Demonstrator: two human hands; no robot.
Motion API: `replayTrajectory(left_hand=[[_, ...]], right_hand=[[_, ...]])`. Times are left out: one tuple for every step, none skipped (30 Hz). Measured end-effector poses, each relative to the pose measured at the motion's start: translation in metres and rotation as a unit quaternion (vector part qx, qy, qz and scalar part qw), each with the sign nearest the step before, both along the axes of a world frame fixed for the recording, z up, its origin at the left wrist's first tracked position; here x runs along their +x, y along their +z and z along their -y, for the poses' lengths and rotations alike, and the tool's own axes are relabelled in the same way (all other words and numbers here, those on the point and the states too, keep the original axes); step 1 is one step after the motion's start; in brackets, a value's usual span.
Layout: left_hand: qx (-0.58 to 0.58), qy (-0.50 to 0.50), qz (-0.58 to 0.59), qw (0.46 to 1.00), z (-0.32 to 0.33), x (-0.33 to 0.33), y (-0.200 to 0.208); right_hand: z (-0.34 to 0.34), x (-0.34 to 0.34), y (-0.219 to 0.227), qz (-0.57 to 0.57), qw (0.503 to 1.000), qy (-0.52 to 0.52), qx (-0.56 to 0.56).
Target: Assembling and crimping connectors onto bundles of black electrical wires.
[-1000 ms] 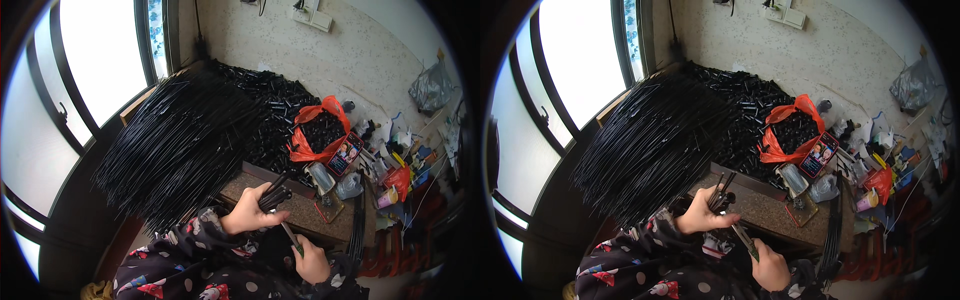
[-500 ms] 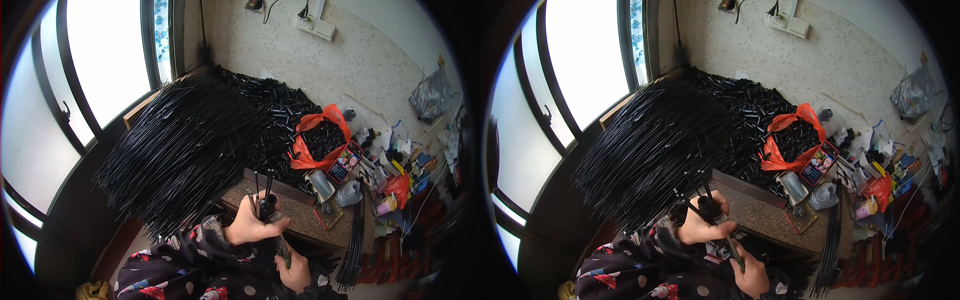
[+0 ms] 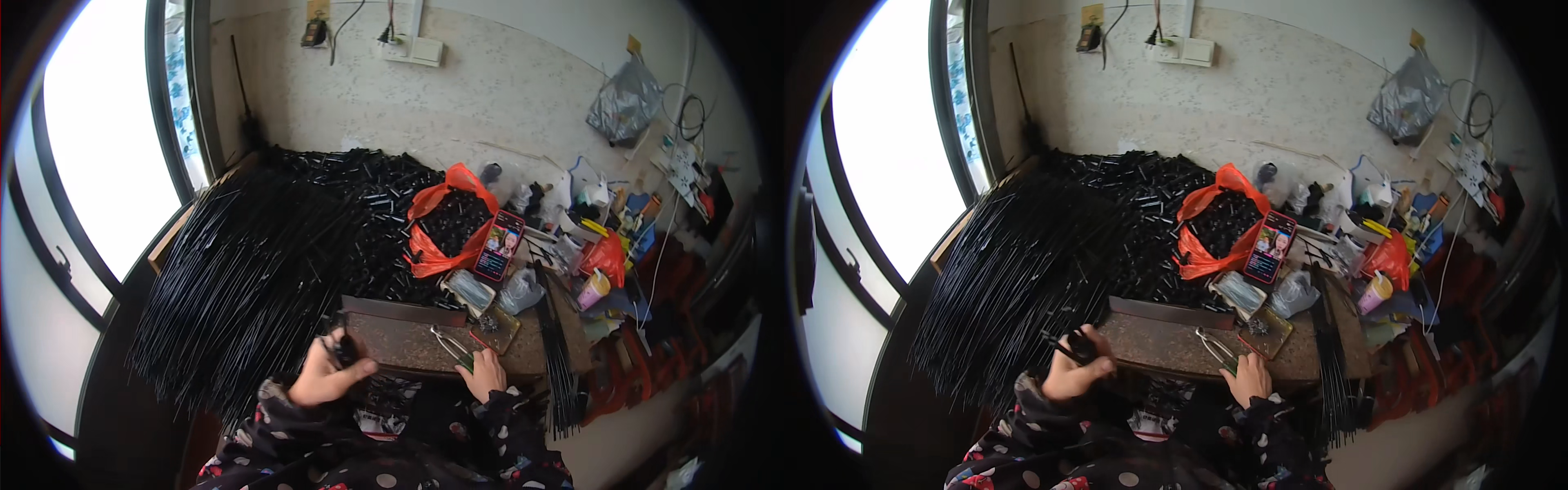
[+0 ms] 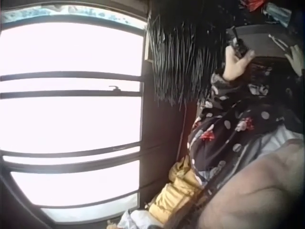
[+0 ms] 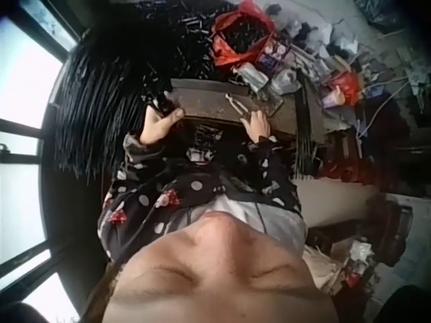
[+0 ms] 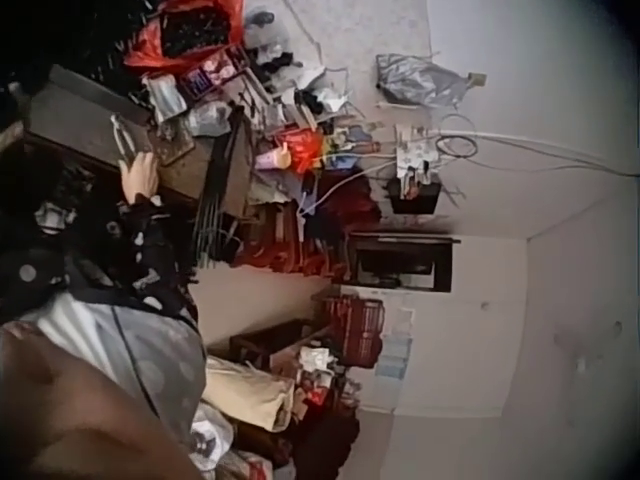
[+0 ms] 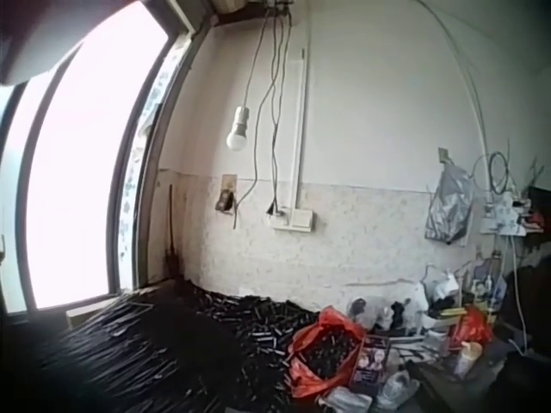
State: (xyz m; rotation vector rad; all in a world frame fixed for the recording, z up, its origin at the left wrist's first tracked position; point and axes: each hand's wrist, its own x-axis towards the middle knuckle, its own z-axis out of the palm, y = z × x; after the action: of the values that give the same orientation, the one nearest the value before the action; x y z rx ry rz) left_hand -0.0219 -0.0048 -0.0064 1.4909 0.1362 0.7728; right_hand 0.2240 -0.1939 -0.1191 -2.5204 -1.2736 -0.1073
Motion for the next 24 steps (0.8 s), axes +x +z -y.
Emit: replayTrajectory(left_hand=[[-0.027,-0.013,0.024,0.999,-0.005,-0.004,0.007],[-0.066,-0.016,0.068,0.995,-0.010,-0.010,0.016],[-0.051,-0.012,0.152,0.987,-0.026,-0.012,0.011],[-0.084,-0.027,0.210,0.974,-0.036,-0.021,0.027],[-0.109,-0.017,0.270,0.956,-0.042,-0.028,0.039],[-0.155,-0.019,0.327,0.932,-0.051,-0.033,0.044],[-0.243,-0.095,0.427,0.866,-0.057,-0.037,0.048],[-0.288,-0.102,0.464,0.831,-0.056,-0.036,0.052],[-0.333,-0.109,0.499,0.793,-0.052,-0.034,0.053],[-0.372,-0.099,0.497,0.778,-0.048,-0.027,0.044],[-0.411,-0.089,0.495,0.760,-0.043,-0.019,0.033],[-0.430,-0.079,0.465,0.770,-0.040,-0.010,0.009],[-0.445,-0.059,0.432,0.782,-0.035,-0.006,-0.018],[-0.472,-0.025,0.359,0.805,-0.021,0.004,-0.036],[-0.505,-0.028,0.301,0.809,-0.011,0.010,-0.066],[-0.539,-0.056,0.271,0.796,0.004,0.014,-0.093],[-0.581,-0.078,0.216,0.781,0.018,0.021,-0.115],[-0.666,-0.135,0.188,0.709,0.023,0.024,-0.161],[-0.682,-0.100,0.022,0.725,0.030,0.025,-0.180],[-0.695,-0.100,-0.108,0.704,0.034,0.029,-0.197],[-0.684,-0.079,-0.234,0.686,0.039,0.032,-0.212],[-0.657,-0.083,-0.311,0.681,0.044,0.034,-0.224],[-0.625,-0.085,-0.385,0.673,0.048,0.035,-0.237],[-0.624,-0.085,-0.386,0.674,0.045,0.035,-0.249]], right_hand=[[0.001,0.003,-0.009,0.017,1.000,0.001,-0.002],[0.002,0.008,-0.015,0.016,1.000,0.010,-0.002],[0.004,0.011,-0.020,0.013,1.000,0.008,-0.002],[0.004,0.014,-0.023,0.039,0.999,0.022,0.010],[0.005,0.016,-0.023,0.066,0.997,0.038,0.021],[0.008,0.018,-0.022,0.042,0.998,0.035,-0.002],[0.010,0.019,-0.019,0.040,0.998,0.037,-0.005],[0.012,0.020,-0.015,0.009,0.994,0.082,0.068],[0.013,0.021,-0.009,-0.023,0.982,0.126,0.140],[0.013,0.014,0.012,-0.126,0.963,0.179,0.155],[0.009,0.001,0.037,-0.326,0.852,0.274,0.305],[0.005,-0.014,0.059,-0.501,0.670,0.341,0.429],[0.005,-0.033,0.084,-0.586,0.587,0.157,0.535],[0.010,-0.038,0.108,-0.461,0.576,0.272,0.618],[0.020,-0.026,0.116,-0.429,0.525,0.344,0.650],[0.029,-0.025,0.130,-0.428,0.474,0.282,0.716],[0.036,-0.021,0.144,-0.375,0.493,0.245,0.746],[0.033,-0.030,0.157,-0.342,0.490,0.198,0.777],[0.025,-0.038,0.159,-0.309,0.484,0.147,0.805],[0.019,-0.044,0.154,-0.306,0.516,0.155,0.785],[0.014,-0.051,0.149,-0.303,0.547,0.163,0.763],[0.007,-0.064,0.146,-0.345,0.558,0.136,0.742],[0.000,-0.069,0.135,-0.355,0.548,0.116,0.748],[-0.003,-0.079,0.131,-0.346,0.599,0.121,0.712]])
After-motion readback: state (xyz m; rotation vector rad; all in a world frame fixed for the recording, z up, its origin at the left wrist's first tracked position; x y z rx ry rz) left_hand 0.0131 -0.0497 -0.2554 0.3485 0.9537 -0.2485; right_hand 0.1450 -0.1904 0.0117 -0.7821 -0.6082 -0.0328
